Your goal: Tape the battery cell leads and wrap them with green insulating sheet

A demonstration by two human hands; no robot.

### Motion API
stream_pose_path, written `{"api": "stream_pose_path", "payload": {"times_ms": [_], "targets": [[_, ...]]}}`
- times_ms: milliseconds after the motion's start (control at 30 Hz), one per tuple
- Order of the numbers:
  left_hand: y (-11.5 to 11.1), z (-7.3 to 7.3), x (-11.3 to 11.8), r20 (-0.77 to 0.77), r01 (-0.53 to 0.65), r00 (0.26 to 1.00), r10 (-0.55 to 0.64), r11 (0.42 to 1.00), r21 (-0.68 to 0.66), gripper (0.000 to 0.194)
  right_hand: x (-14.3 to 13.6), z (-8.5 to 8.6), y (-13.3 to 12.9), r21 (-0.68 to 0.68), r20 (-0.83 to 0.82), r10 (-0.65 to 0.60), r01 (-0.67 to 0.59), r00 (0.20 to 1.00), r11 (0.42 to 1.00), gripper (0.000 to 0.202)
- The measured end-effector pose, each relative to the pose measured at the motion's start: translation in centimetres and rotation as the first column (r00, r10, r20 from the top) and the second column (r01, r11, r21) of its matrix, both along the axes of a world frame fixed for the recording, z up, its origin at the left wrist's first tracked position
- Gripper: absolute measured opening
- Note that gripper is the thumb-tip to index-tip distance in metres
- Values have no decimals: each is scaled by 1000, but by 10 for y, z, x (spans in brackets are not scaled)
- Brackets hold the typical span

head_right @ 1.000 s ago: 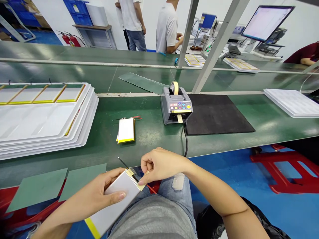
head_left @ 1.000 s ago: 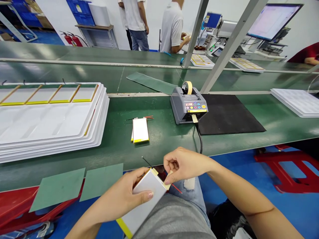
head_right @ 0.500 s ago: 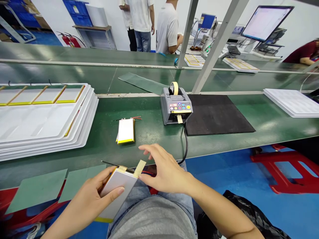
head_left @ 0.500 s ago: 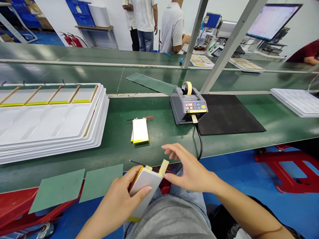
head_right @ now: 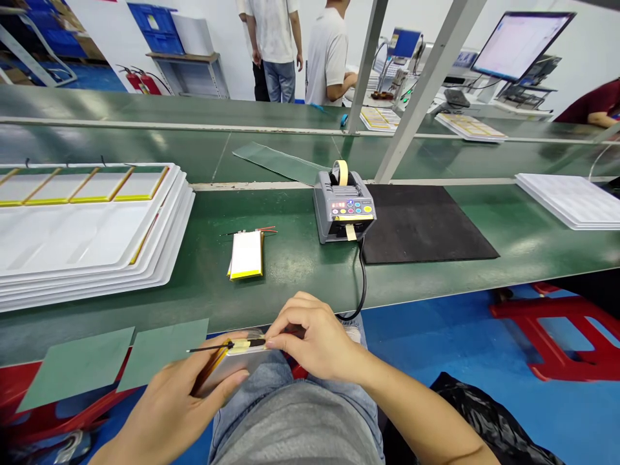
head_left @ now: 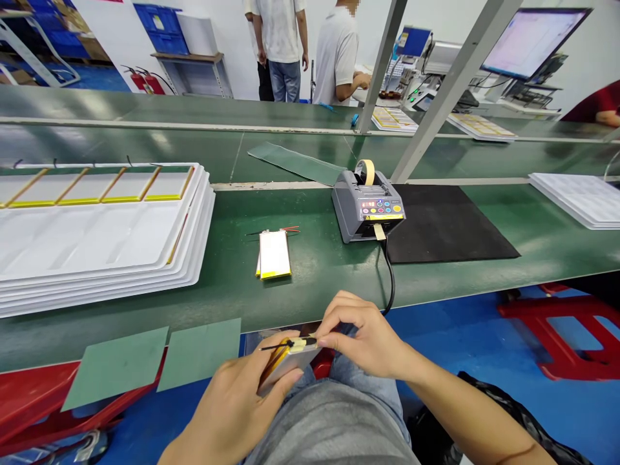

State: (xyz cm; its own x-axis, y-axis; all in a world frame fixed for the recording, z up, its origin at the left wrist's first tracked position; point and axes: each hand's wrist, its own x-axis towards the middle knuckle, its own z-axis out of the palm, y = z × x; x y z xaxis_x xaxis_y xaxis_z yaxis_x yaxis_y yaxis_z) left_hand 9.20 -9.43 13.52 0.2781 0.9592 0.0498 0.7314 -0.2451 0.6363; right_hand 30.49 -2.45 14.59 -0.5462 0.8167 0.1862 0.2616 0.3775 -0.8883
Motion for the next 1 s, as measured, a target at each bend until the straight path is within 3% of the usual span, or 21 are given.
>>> {"api": "stream_pose_path", "payload": {"times_ms": [100, 267, 633, 733, 867, 933, 1000], "targets": [[-2, -3, -2, -10, 40, 999, -40, 998, 44, 36, 0, -2, 0, 28, -4, 36, -36, 999, 999, 9], [-4, -5, -5, -35, 33, 999, -31, 998, 54, 33, 2, 4, 3, -41, 30, 64, -63, 997, 997, 7], [-6, -6, -3, -107, 28, 994, -10, 984, 174, 43, 1, 9, -1, 105, 51, 98, -103, 994, 989, 11], [-6, -10, -2, -74, 70, 996, -56, 978, 199, 47, 3, 5, 6, -64, 28, 141, -139, 990, 988, 10], [-7, -15, -2, -36, 112, 994, -107, 971, 213, 48, 3, -7, 16, -382, -109, 219, -244, 970, 891, 18], [-8, -16, -1, -9, 62, 998, -62, 982, 179, 42, 1, -14, 15, -427, -175, 160, -222, 971, 877, 21], [-8, -16, 1, 37, -64, 997, 60, 994, 89, 34, -3, -19, 10, -400, -215, 39, -124, 976, 908, 17]]}}
